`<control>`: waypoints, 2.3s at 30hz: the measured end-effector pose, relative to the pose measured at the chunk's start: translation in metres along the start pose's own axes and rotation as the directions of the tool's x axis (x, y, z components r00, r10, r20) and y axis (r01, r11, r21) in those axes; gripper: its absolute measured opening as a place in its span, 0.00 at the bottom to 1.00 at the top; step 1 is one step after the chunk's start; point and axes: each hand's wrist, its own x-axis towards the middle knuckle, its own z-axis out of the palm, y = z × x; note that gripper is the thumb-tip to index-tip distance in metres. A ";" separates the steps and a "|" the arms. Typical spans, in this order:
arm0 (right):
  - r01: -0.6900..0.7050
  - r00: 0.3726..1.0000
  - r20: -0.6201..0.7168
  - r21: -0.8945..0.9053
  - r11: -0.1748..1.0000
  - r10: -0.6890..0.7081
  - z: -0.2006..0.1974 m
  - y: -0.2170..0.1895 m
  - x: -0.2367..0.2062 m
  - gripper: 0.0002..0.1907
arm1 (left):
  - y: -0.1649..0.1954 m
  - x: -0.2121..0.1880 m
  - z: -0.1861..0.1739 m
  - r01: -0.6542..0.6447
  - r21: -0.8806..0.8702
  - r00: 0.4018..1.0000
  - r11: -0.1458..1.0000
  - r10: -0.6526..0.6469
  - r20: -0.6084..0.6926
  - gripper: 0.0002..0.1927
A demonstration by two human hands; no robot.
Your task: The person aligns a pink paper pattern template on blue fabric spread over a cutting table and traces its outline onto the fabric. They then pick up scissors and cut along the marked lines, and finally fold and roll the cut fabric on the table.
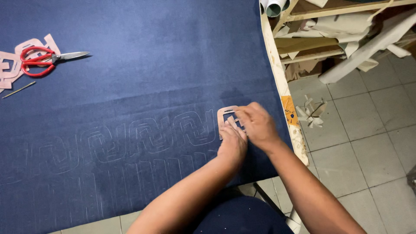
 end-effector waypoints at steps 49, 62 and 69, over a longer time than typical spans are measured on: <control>0.158 0.961 0.237 -0.050 0.986 -0.142 0.027 0.007 0.050 0.08 | -0.037 -0.014 -0.015 -0.078 -0.528 0.997 0.846 0.054 -0.060 0.26; 0.121 0.985 0.151 -0.260 0.958 -0.084 -0.004 0.037 0.031 0.08 | -0.053 -0.012 -0.025 -0.126 -0.556 0.991 0.821 0.135 -0.026 0.23; -0.115 0.980 0.151 -0.119 0.986 0.132 -0.016 0.044 0.004 0.11 | -0.053 -0.009 -0.024 0.250 -0.795 0.963 0.552 -0.056 0.263 0.29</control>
